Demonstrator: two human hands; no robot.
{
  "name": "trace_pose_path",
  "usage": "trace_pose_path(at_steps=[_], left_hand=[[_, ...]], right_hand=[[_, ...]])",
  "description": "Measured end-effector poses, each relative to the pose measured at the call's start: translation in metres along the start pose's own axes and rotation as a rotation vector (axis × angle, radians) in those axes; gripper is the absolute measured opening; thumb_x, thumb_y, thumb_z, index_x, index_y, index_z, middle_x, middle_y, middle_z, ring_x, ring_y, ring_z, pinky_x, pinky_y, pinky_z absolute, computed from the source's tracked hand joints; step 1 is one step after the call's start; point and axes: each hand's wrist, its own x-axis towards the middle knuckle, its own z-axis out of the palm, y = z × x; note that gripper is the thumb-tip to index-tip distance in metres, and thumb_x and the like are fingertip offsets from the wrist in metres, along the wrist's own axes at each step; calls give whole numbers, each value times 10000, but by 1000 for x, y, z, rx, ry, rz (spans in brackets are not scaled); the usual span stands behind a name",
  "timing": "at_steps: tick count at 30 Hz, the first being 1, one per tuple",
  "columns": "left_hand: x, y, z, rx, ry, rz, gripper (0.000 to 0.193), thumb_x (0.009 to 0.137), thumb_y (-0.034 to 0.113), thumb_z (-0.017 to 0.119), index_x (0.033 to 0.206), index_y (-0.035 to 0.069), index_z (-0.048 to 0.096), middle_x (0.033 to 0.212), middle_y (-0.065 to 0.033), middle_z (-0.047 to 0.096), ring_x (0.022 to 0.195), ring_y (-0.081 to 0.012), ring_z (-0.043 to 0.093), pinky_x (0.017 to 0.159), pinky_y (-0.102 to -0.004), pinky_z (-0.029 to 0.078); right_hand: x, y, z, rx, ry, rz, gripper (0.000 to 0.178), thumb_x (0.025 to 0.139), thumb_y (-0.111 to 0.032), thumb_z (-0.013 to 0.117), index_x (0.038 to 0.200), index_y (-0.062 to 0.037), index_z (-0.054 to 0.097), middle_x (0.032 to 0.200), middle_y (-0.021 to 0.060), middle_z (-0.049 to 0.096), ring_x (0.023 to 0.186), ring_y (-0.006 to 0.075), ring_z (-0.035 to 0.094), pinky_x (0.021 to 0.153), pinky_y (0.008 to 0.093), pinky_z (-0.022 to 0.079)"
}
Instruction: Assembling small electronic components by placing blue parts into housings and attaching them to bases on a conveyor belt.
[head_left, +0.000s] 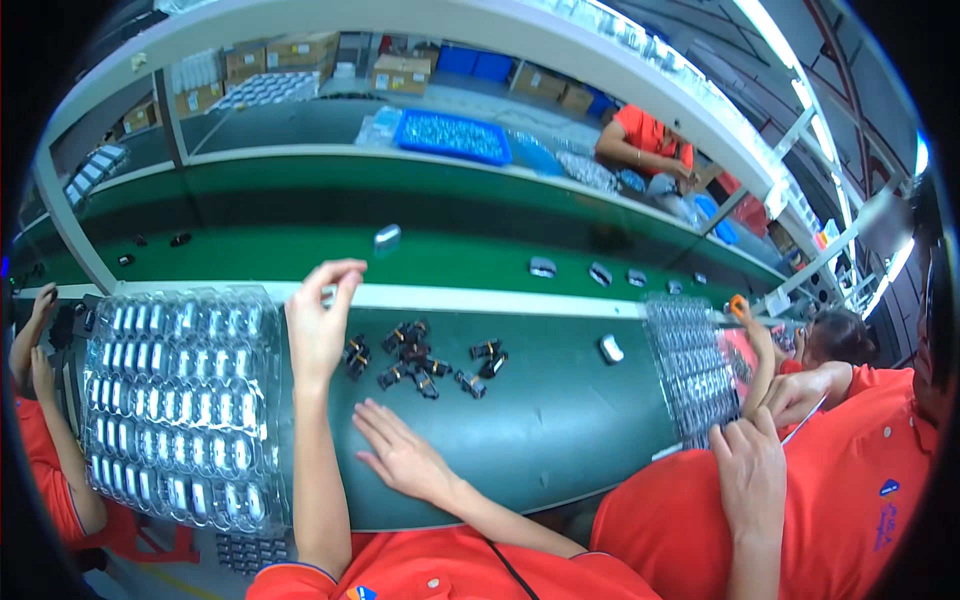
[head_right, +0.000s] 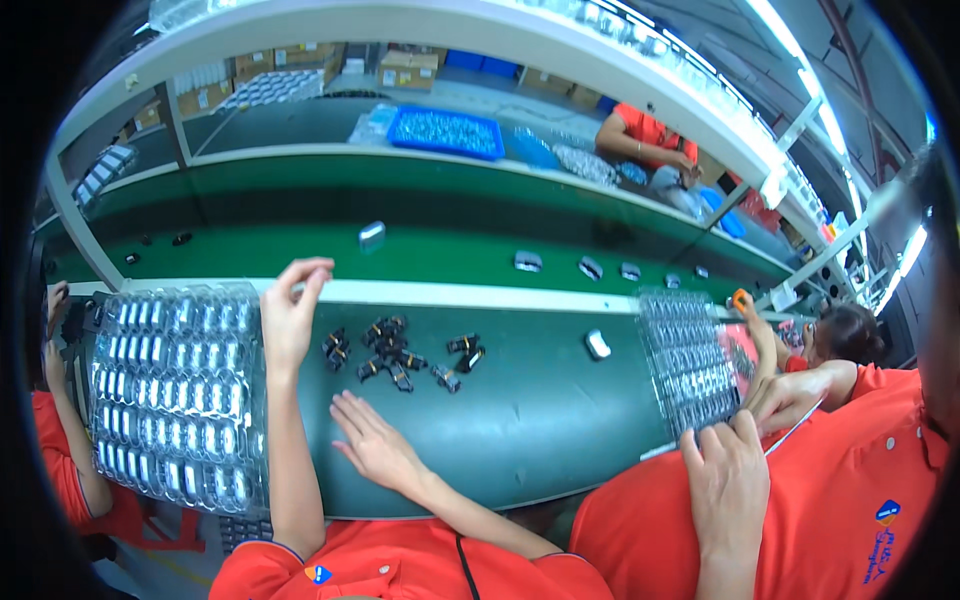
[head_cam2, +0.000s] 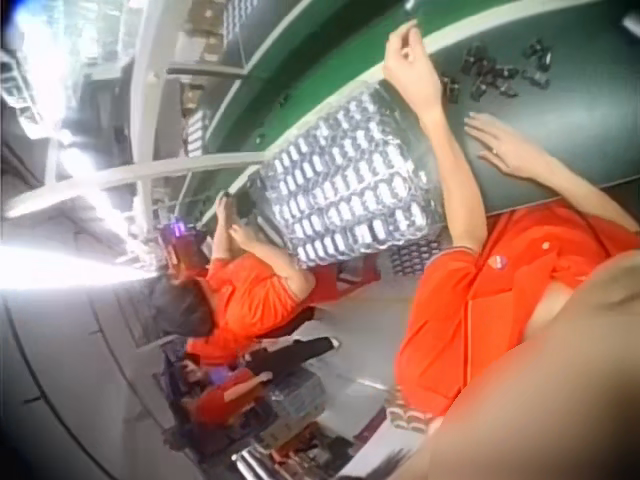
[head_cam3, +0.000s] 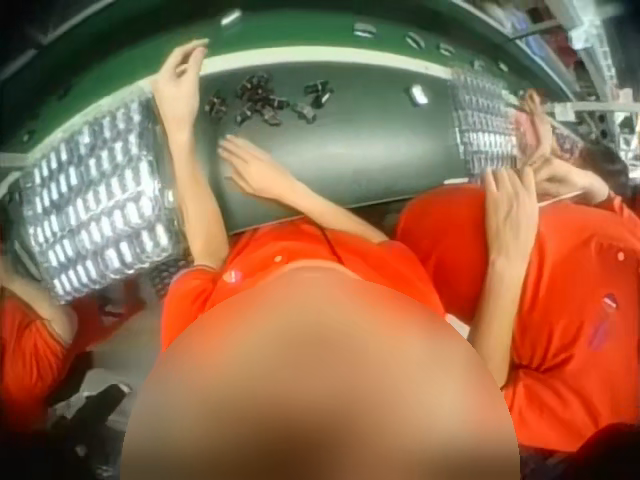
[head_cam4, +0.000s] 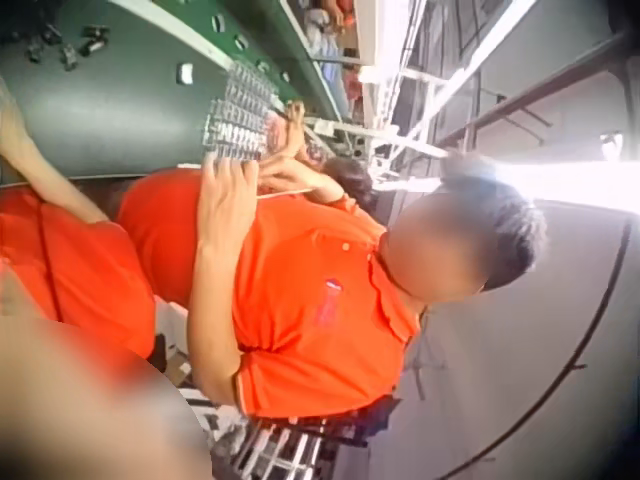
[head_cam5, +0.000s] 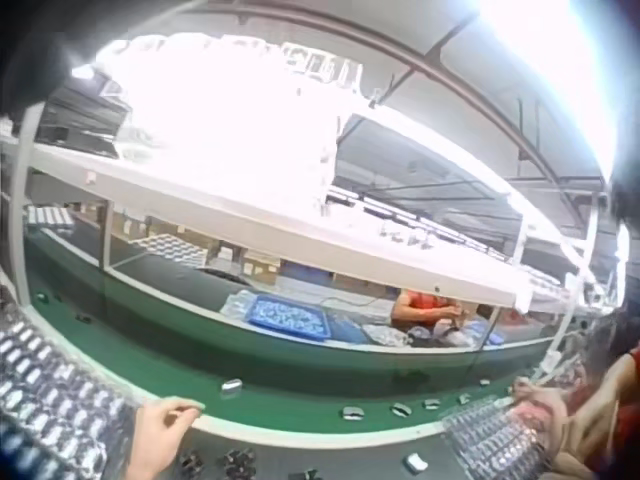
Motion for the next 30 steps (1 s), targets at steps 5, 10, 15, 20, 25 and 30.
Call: trace_pose_path(at_steps=[5, 10, 15, 20, 25, 30], left_hand=[[-23, 3, -8, -97, -21, -79, 188, 945, 128, 615, 1037, -10, 704, 962, -67, 722, 868, -130, 678, 780, -261, 511], [-56, 8, -31, -93, 21, -138, 173, 941, 100, 609, 1025, -18, 703, 953, -69, 721, 861, -133, 682, 789, -264, 516], [-83, 36, -57, -76, 52, -54, 153, 920, 51, 596, 1001, -19, 706, 927, -104, 721, 839, -165, 696, 769, -276, 518], [-129, 69, -128, 90, 61, -148, 148, 908, 41, 609, 1001, -4, 714, 884, -107, 718, 809, -168, 698, 741, -278, 523], [-99, 24, -208, 552, 96, -143, 182, 931, 122, 608, 1032, 15, 716, 847, -97, 729, 761, -194, 706, 706, -293, 526], [7, -81, -251, 936, -25, -41, 293, 926, 305, 624, 1043, 38, 644, 823, -150, 680, 727, -276, 663, 657, -375, 515]], right_hand=[[16, 0, 2, 45, -23, -92, 447, 929, -221, 631, 1295, 23, 550, 1374, 197, 521, 1344, 340, 445, 1120, 425, 377], [17, 2, 11, 153, 39, -107, 334, 874, -152, 686, 1173, -12, 635, 1210, 164, 615, 1217, 341, 551, 1033, 426, 452], [35, 21, 1, 63, 42, -235, 269, 803, -121, 721, 1042, -17, 654, 1053, 155, 619, 1013, 335, 600, 868, 425, 501], [47, 14, -10, 83, -17, -303, 223, 797, -30, 682, 1018, -22, 659, 1035, 130, 622, 991, 324, 599, 852, 415, 495], [48, 15, -12, 164, -148, -256, 224, 791, 24, 679, 1010, -17, 677, 982, 125, 637, 944, 310, 613, 838, 386, 508], [54, 24, -21, 205, -106, -311, 194, 824, 54, 646, 990, -31, 701, 931, 111, 688, 926, 288, 644, 814, 359, 523]])
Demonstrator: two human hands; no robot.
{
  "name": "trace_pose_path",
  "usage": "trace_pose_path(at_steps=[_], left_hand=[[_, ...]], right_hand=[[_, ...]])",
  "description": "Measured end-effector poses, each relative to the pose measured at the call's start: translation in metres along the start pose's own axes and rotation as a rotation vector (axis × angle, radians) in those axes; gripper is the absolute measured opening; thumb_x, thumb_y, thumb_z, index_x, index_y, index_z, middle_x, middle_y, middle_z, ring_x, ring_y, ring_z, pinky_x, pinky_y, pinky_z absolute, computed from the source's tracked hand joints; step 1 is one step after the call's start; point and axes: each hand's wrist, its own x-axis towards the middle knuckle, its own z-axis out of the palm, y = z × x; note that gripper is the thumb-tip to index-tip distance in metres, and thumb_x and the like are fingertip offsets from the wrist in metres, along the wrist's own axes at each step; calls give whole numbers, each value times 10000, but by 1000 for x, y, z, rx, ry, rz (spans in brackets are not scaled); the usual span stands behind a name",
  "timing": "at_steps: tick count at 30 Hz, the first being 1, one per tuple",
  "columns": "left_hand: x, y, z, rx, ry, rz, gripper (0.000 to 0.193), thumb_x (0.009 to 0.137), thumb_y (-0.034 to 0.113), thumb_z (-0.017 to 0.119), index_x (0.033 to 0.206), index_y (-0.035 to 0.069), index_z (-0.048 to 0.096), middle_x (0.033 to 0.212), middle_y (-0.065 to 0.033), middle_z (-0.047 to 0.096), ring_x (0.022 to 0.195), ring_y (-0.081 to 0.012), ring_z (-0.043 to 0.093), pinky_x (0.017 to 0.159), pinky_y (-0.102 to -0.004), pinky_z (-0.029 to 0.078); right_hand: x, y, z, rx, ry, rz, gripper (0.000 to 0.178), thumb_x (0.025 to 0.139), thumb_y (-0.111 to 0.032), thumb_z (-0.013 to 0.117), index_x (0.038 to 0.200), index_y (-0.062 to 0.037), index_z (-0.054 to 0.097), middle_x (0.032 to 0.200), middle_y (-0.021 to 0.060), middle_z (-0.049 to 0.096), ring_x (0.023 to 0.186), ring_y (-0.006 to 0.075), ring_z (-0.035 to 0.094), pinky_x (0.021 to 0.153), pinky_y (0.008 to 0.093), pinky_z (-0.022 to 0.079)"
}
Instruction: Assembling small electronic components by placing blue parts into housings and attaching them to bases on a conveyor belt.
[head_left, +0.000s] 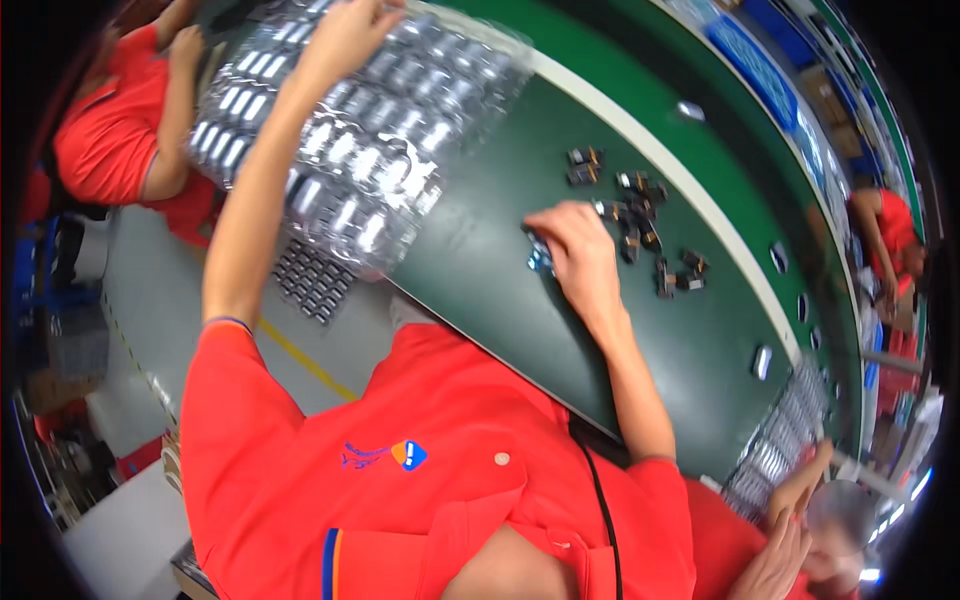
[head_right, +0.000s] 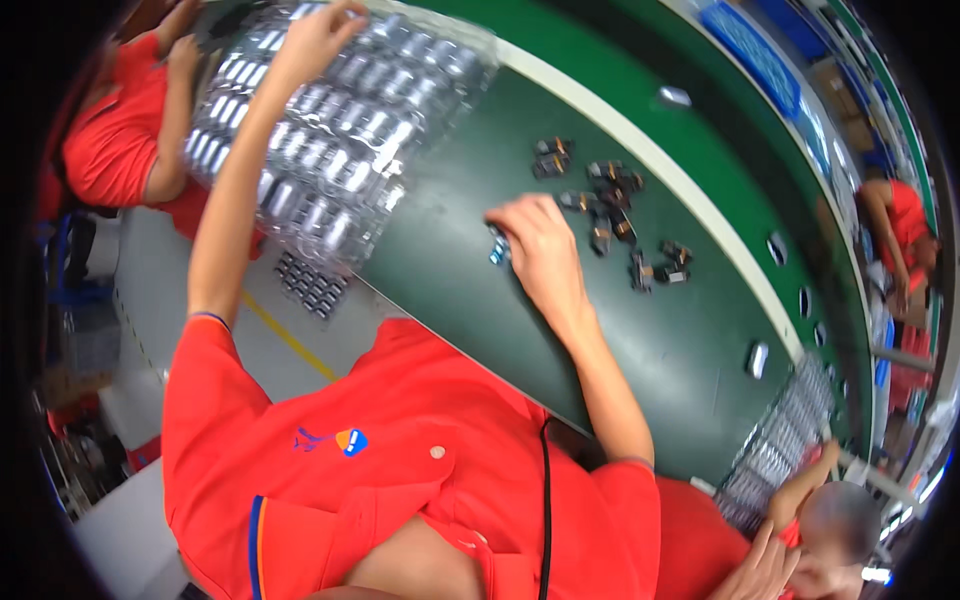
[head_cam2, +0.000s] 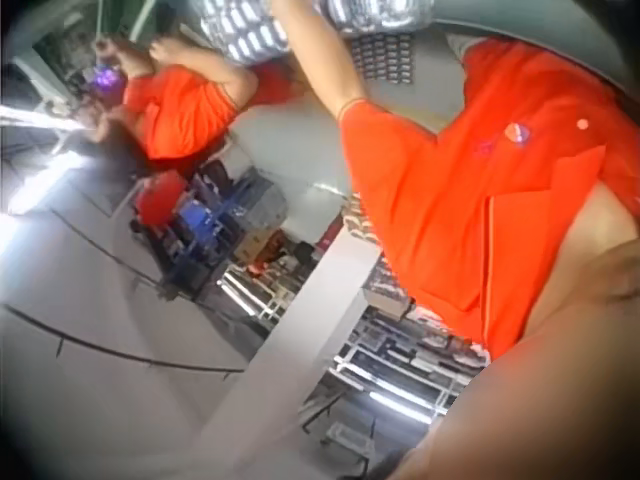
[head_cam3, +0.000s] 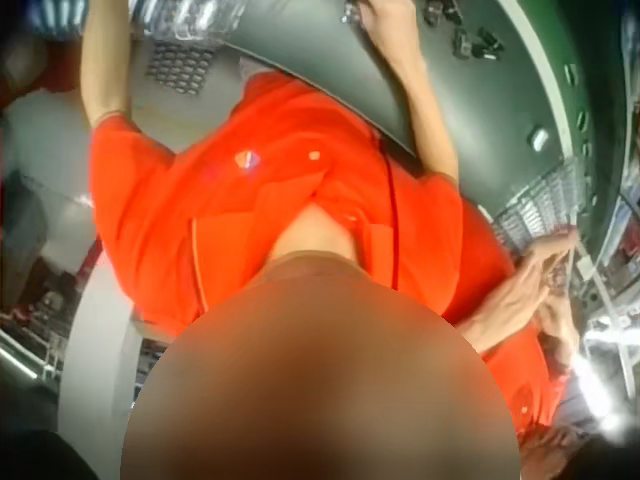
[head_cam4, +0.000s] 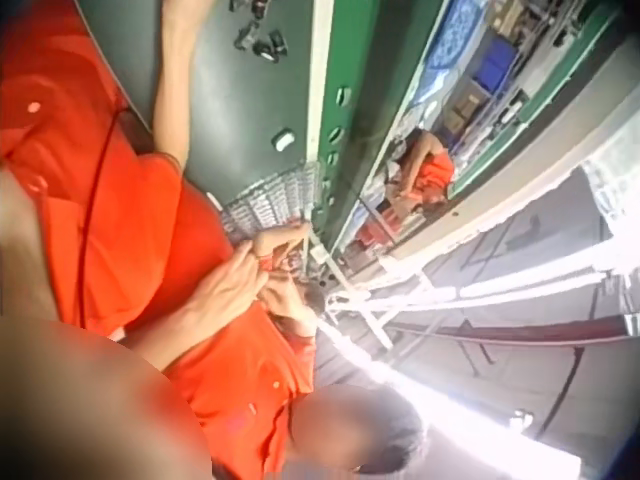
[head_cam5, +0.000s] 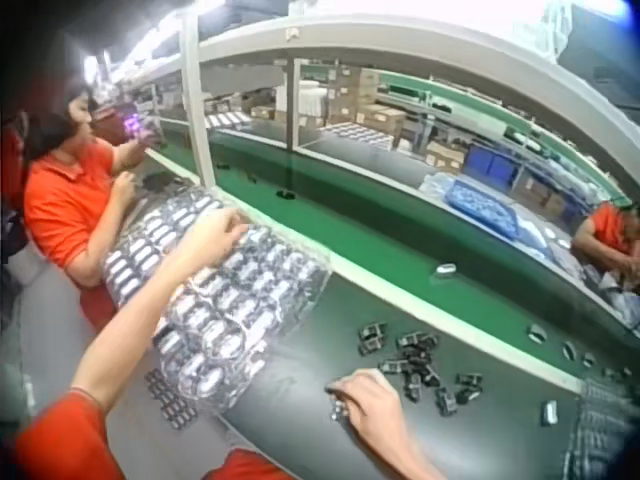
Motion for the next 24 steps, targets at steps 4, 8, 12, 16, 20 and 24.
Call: trace_pose_path(at_steps=[4, 8, 12, 16, 20, 24], left_hand=[[45, -33, 50, 252, -126, 130, 384, 877, 336, 677, 1122, 48, 612, 1011, -190, 703, 927, -389, 668, 781, -453, 525], [46, -6, 62, 374, -145, -30, 418, 831, 351, 717, 1085, 54, 568, 999, -198, 692, 980, -391, 651, 795, -501, 507], [49, -13, 59, 260, -150, -131, 382, 815, 283, 737, 1082, 65, 572, 916, -205, 694, 904, -408, 660, 774, -468, 509], [43, -8, 57, 241, -163, -123, 386, 820, 290, 727, 1080, 54, 568, 962, -190, 693, 954, -389, 655, 796, -496, 506], [40, 3, 51, 261, -139, -156, 342, 832, 255, 719, 1069, 54, 575, 974, -168, 692, 950, -387, 653, 791, -484, 509], [40, 32, 58, 464, 109, 23, 317, 853, 218, 708, 1088, 58, 568, 993, -153, 691, 921, -376, 663, 784, -445, 524]], right_hand=[[11, 0, -11, 132, 115, 206, 180, 824, 38, 657, 975, -37, 720, 918, 113, 709, 889, 263, 673, 791, 348, 535], [14, 10, -21, 310, 59, 313, 166, 827, -6, 682, 984, -41, 723, 916, 114, 713, 867, 254, 686, 780, 339, 541], [-2, 10, -6, 296, -103, 210, 153, 844, -23, 673, 992, -37, 709, 930, 113, 700, 865, 271, 676, 778, 355, 544], [-4, 6, -11, 218, -142, 76, 137, 864, -30, 657, 993, -39, 702, 948, 112, 690, 848, 277, 666, 771, 370, 545], [2, 7, -21, 180, -143, 9, 125, 871, -51, 661, 987, -48, 709, 931, 108, 690, 831, 273, 663, 766, 370, 545], [6, 26, -42, 111, 20, 69, 129, 869, -71, 675, 987, -47, 718, 891, 104, 700, 792, 256, 672, 749, 360, 546]])
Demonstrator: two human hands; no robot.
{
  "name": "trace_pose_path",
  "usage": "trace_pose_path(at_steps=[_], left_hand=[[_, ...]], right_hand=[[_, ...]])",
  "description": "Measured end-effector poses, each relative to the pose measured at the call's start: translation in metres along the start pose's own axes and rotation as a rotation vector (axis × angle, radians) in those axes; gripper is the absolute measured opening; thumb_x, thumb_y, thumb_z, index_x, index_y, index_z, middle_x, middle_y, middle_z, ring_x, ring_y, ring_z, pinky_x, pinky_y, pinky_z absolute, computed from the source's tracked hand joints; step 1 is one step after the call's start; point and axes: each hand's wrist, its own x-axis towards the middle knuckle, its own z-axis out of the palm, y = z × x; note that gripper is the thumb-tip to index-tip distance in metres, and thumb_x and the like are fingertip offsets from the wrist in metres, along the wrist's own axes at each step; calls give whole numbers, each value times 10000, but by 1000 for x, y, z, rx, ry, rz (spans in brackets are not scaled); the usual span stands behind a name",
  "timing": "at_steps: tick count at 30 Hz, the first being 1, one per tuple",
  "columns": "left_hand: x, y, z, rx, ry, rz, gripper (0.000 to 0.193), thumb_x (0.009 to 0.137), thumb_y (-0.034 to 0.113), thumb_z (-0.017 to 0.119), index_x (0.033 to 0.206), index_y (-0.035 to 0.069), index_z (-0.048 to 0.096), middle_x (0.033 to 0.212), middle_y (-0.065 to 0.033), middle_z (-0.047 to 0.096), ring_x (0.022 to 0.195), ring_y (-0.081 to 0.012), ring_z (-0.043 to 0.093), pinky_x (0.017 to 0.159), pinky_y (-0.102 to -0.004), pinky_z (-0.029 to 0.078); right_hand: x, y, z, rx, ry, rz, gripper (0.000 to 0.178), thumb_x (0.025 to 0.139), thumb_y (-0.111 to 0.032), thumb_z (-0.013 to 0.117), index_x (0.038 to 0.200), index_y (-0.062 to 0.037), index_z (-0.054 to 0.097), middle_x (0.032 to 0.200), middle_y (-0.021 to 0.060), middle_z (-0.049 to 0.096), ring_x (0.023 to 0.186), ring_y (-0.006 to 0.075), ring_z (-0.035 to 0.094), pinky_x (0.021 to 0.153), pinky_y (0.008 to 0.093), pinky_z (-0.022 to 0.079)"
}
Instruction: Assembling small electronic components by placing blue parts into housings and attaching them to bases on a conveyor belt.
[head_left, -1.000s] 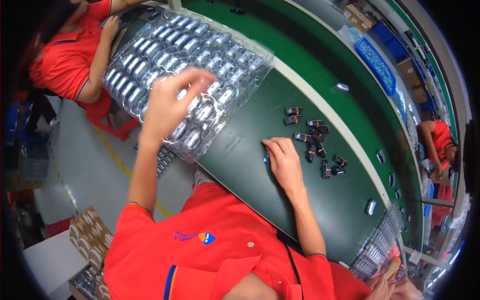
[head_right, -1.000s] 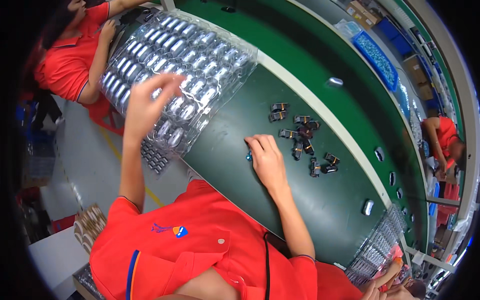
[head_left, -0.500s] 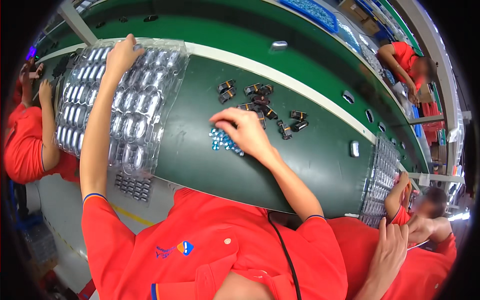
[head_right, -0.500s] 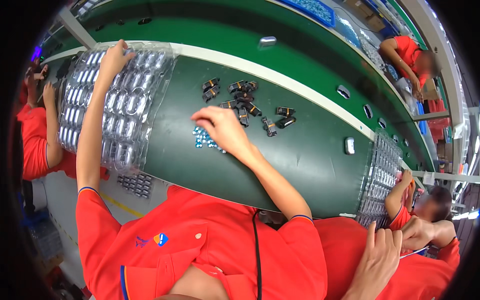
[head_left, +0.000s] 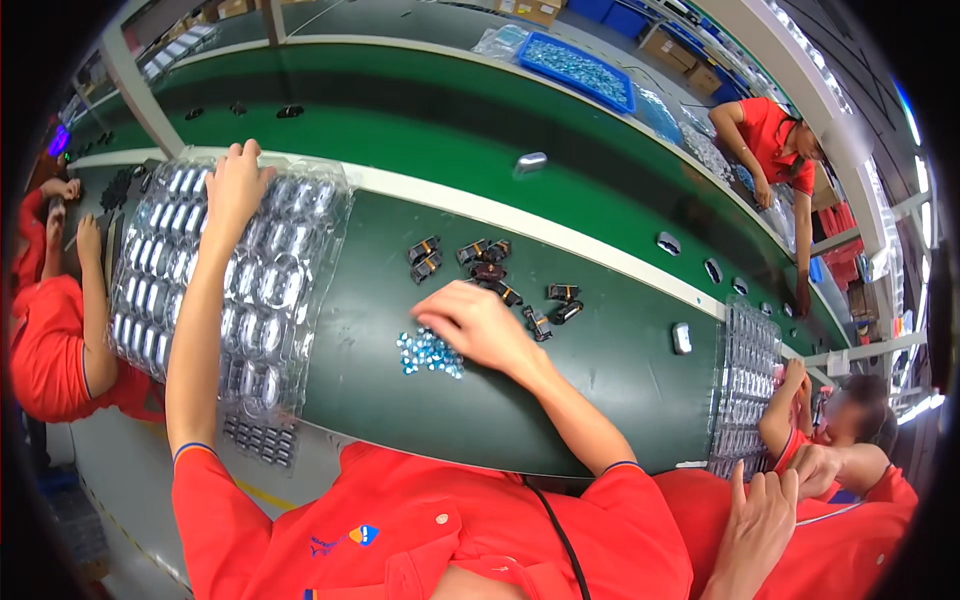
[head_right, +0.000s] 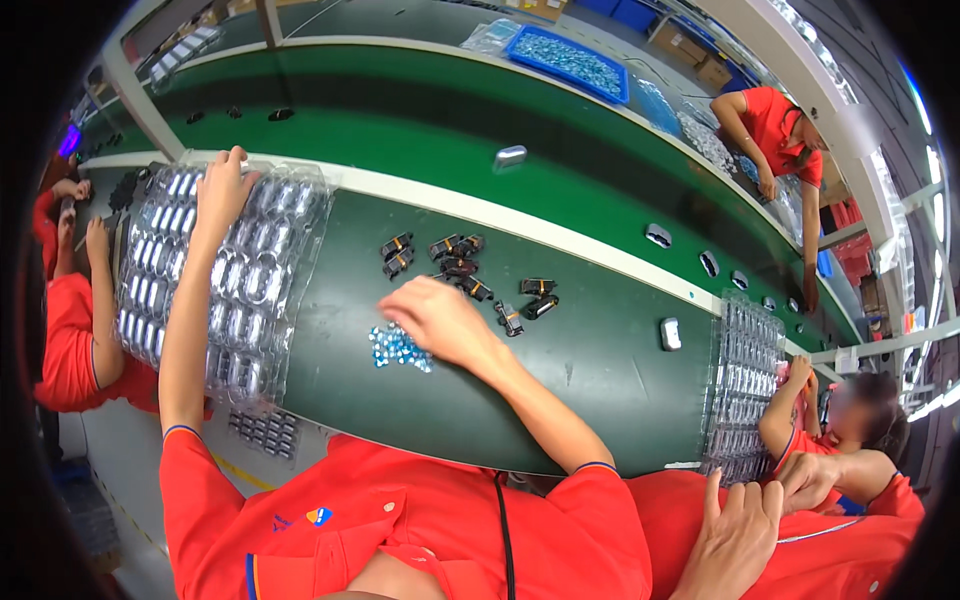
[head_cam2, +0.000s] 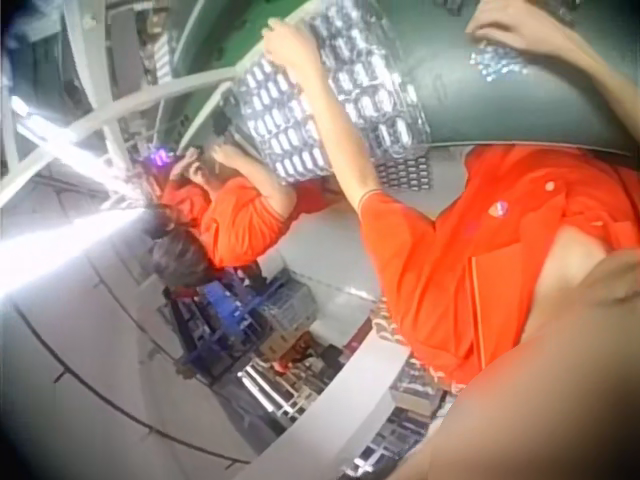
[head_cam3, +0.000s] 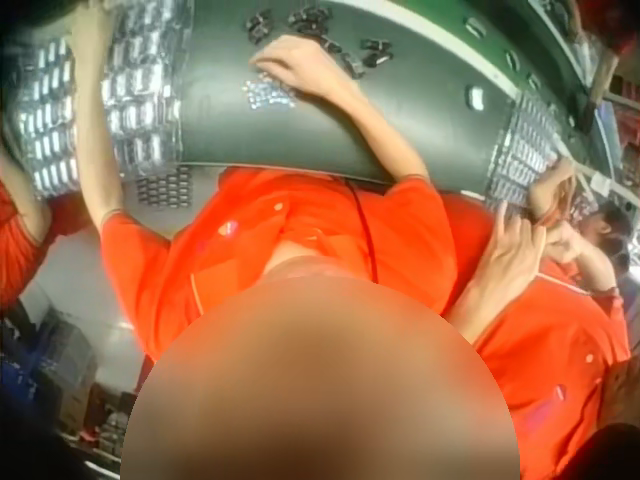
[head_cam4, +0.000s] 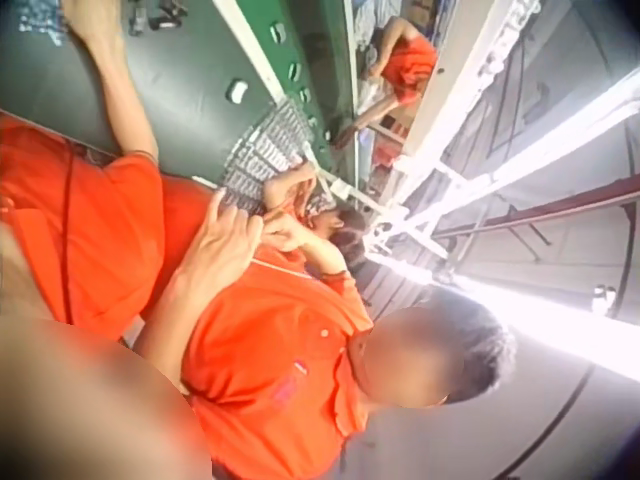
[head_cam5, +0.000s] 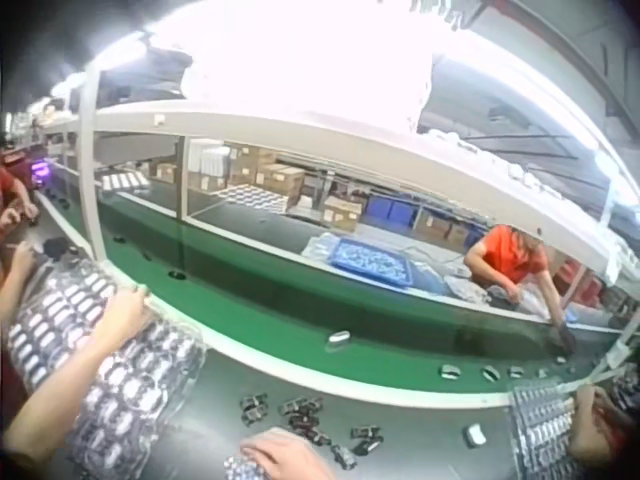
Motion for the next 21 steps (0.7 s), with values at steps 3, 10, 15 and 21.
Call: trace_pose_path(at_steps=[3, 10, 15, 21], left_hand=[[43, 39, -2, -169, 99, 178, 300, 864, 213, 703, 1092, 58, 584, 1029, -139, 686, 941, -356, 667, 794, -419, 531], [190, 290, 76, -838, -99, 520, 362, 887, 325, 675, 1073, 14, 663, 970, -186, 705, 958, -343, 671, 838, -426, 522], [302, 434, 196, -815, -99, 604, 457, 879, 394, 675, 1180, 52, 633, 1054, -213, 683, 1003, -373, 650, 883, -431, 514], [314, 589, 218, -587, -305, 379, 595, 888, 496, 635, 1405, 242, 484, 1483, -169, 394, 1321, -392, 421, 1002, -611, 404]], right_hand=[[2, 33, -38, -64, 387, 118, 135, 884, -94, 670, 989, -28, 723, 841, 95, 717, 724, 189, 685, 678, 318, 538], [-68, 173, -139, 52, 1021, 556, 200, 979, -160, 594, 1041, 4, 691, 758, 41, 672, 627, 79, 604, 558, 217, 454], [-59, 172, -125, 171, 914, 692, 190, 968, -170, 616, 1006, 0, 692, 688, 11, 629, 580, 53, 559, 508, 211, 406], [-66, 169, -124, 191, 975, 872, 176, 962, -150, 618, 980, 4, 700, 704, 9, 654, 617, 52, 591, 535, 209, 435]])
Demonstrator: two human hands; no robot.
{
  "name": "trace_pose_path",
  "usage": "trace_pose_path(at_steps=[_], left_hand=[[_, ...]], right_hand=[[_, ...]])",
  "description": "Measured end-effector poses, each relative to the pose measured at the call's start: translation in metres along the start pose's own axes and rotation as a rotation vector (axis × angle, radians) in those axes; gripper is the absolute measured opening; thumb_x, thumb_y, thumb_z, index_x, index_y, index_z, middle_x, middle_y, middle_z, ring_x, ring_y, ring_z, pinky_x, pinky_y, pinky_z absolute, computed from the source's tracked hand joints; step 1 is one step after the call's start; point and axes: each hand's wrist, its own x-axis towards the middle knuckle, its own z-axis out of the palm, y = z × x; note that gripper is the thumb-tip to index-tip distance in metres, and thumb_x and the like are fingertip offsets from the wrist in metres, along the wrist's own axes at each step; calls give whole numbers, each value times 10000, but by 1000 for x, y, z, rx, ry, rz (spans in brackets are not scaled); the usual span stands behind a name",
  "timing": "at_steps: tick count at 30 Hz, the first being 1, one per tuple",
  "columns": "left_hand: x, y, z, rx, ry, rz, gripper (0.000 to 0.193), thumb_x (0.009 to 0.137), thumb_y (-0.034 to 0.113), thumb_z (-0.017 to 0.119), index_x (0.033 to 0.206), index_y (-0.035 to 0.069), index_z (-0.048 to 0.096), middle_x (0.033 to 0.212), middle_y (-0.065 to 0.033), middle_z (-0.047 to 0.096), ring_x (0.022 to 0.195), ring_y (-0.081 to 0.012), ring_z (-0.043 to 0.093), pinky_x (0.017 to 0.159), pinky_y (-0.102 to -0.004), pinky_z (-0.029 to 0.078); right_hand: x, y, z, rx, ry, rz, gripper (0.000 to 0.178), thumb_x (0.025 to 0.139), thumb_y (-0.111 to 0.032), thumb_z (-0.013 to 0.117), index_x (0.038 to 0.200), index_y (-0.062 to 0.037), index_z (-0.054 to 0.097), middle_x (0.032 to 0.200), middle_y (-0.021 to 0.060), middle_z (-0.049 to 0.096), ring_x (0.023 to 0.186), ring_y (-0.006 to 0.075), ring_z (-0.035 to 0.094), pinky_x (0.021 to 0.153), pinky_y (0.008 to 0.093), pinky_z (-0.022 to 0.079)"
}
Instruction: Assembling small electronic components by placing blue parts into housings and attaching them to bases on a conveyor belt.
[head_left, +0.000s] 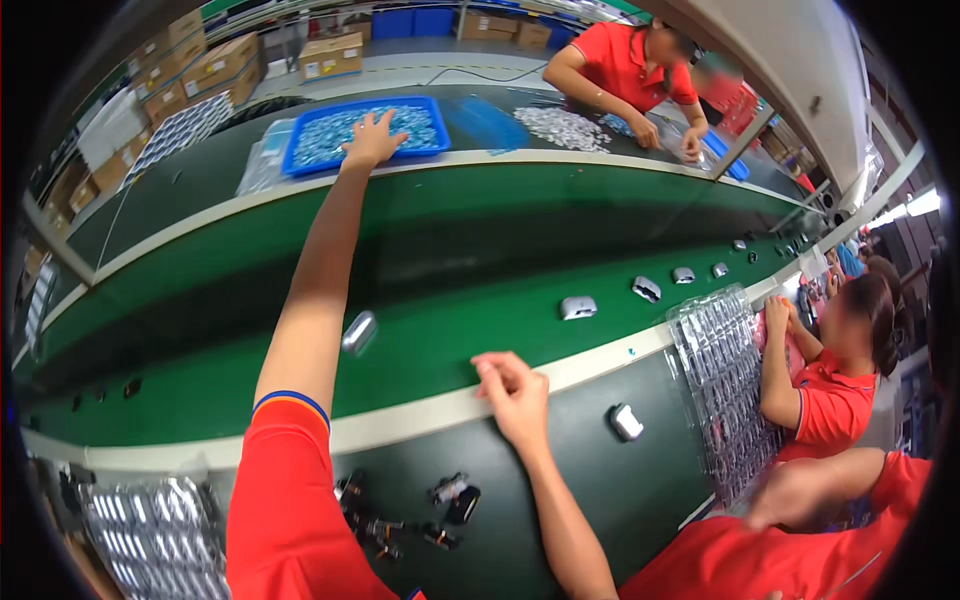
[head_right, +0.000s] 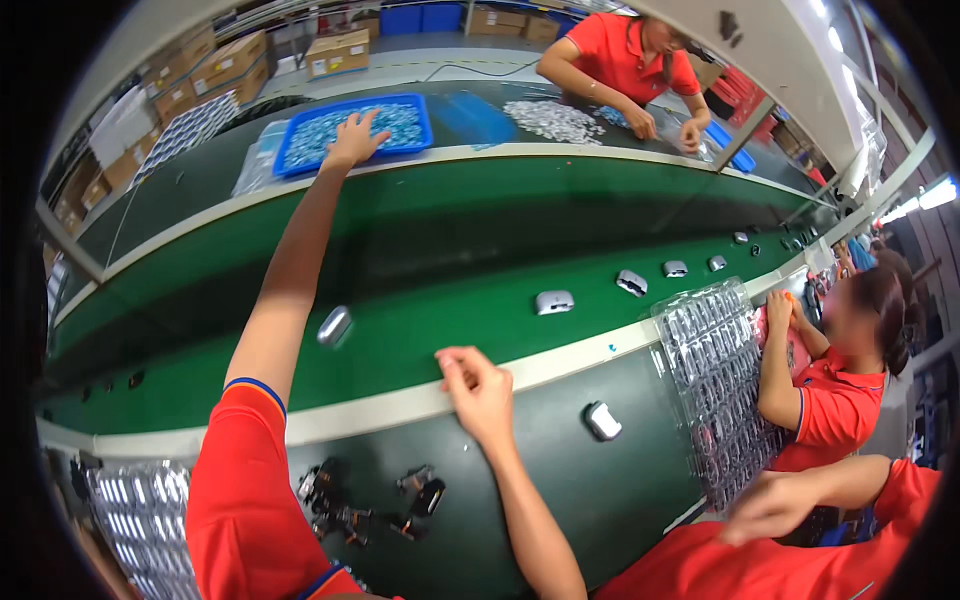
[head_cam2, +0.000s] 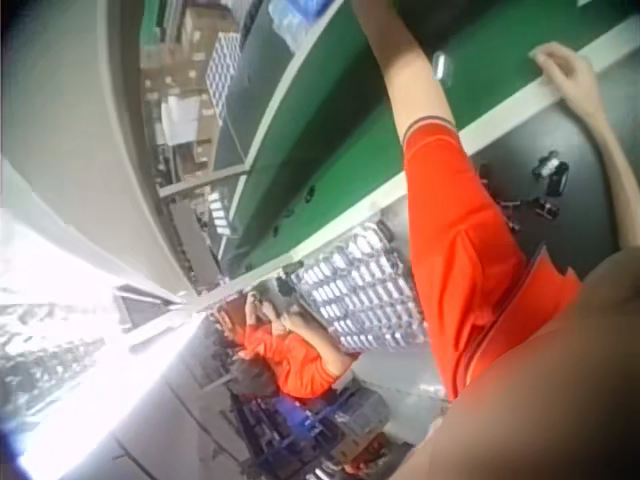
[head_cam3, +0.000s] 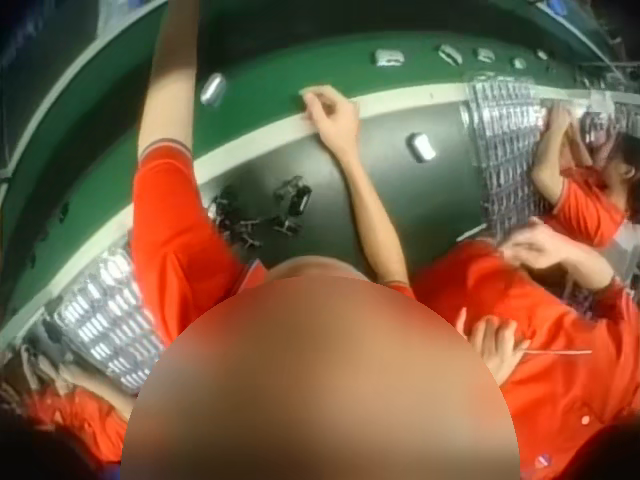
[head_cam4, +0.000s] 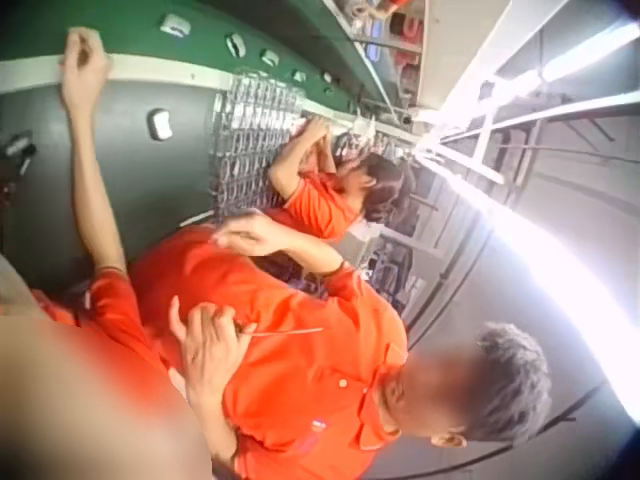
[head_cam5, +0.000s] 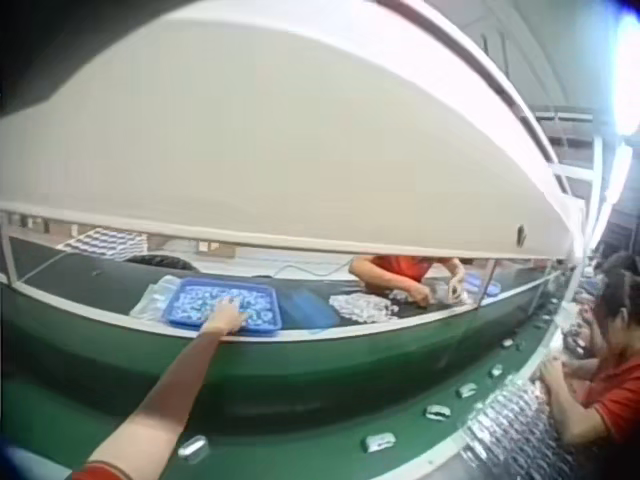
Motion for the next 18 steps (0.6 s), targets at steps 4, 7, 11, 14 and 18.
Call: trace_pose_path(at_steps=[4, 7, 11, 14, 18], left_hand=[[21, -1, 25, 53, -173, -24, 630, 838, 580, 651, 1407, 372, 476, 1551, -90, 333, 1400, -404, 324, 1009, -696, 337], [67, 2, 21, 92, -99, -42, 633, 807, 605, 671, 1381, 393, 507, 1523, -74, 387, 1380, -409, 354, 1009, -697, 332], [87, -8, 46, 64, -115, -2, 611, 799, 594, 681, 1348, 359, 554, 1450, -91, 483, 1307, -405, 453, 1011, -658, 358], [95, -26, 52, 8, -133, 45, 588, 802, 581, 684, 1324, 329, 584, 1377, -104, 561, 1238, -400, 527, 1008, -611, 401], [94, -23, 53, -78, -37, 95, 547, 827, 560, 669, 1274, 246, 633, 1218, -122, 661, 1128, -360, 613, 962, -515, 480]], right_hand=[[-34, -16, 12, -14, 107, 40, 142, 942, -134, 636, 952, -16, 714, 657, 11, 646, 565, 46, 575, 516, 210, 431], [19, -22, 8, -10, -37, -35, 104, 919, -113, 657, 931, -32, 720, 588, 10, 626, 507, 31, 544, 490, 207, 421], [15, -19, 6, -105, -33, -12, 94, 910, -102, 657, 936, -36, 719, 563, 14, 609, 484, 25, 521, 466, 215, 400], [15, -20, 9, -111, -45, -35, 93, 905, -106, 661, 935, -37, 716, 556, 27, 601, 467, 47, 515, 464, 232, 402], [14, -15, 9, -151, -41, -59, 99, 902, -118, 667, 931, -35, 713, 561, 43, 603, 459, 75, 525, 465, 246, 413]])
